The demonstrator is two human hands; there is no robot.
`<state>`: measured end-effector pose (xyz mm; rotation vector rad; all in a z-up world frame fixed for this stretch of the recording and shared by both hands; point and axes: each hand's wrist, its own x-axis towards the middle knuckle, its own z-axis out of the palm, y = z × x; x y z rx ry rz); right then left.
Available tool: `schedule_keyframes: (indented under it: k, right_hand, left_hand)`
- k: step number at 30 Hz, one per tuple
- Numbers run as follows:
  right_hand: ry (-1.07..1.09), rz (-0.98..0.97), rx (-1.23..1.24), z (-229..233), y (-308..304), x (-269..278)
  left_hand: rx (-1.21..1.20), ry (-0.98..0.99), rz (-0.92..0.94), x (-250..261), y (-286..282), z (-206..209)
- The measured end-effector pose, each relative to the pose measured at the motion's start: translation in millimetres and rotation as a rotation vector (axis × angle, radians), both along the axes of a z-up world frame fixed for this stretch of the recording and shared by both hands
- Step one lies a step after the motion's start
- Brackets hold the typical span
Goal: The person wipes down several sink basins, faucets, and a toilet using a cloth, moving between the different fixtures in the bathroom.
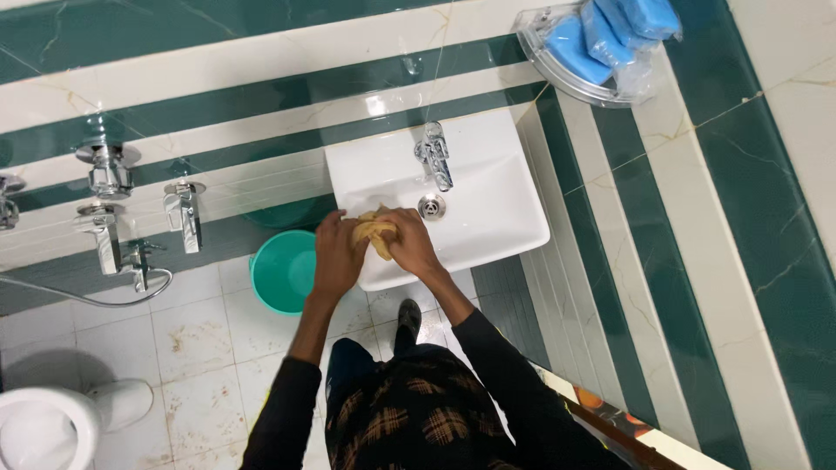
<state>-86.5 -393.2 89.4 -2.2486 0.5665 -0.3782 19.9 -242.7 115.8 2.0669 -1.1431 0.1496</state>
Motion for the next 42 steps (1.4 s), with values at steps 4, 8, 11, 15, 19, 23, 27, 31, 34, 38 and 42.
schedule_keyframes:
  k: [4, 8, 11, 15, 19, 23, 27, 31, 34, 38, 42]
  right_hand:
    - [-0.198, -0.073, 0.590, 19, 14, -37]
    - [-0.292, -0.195, 0.806, 25, 18, -56]
    - [-0.220, -0.337, 0.649, 36, 2, -70]
    - [-0.432, -0.338, 0.335, 73, -37, -55]
    - [-0.510, -0.255, 0.025, 112, -87, -3]
    - [-0.172, -0.326, 0.154, 104, -100, 27]
    - [-0.342, -0.292, -0.239, 60, -84, 6]
    - [-0.271, -0.236, -0.182, 42, -78, -43]
    - [-0.331, -0.252, -0.141, 52, -102, -39]
    - [-0.197, -0.362, 0.164, 60, -106, -8]
    - [-0.195, -0.251, 0.222, 42, -111, -31]
  left_hand:
    - [-0.060, 0.708, -0.047, -39, -24, 10]
    - [-0.171, 0.689, -0.163, -49, -42, 5]
    - [-0.140, 0.529, -0.301, -39, -45, 20]
    - [-0.217, 0.518, -0.359, -16, -77, 50]
    - [-0.430, 0.237, -0.364, 24, -144, 63]
    - [-0.228, 0.330, -0.281, 28, -169, 52]
    - [-0.153, 0.467, -0.296, -3, -132, 28]
    - [-0.135, 0.470, -0.328, -30, -113, 30]
    - [-0.023, 0.800, -0.240, -42, -119, 31]
    - [-0.301, 0.446, -0.135, -24, -162, 4]
    - [-0.316, 0.367, -0.157, -36, -164, -15]
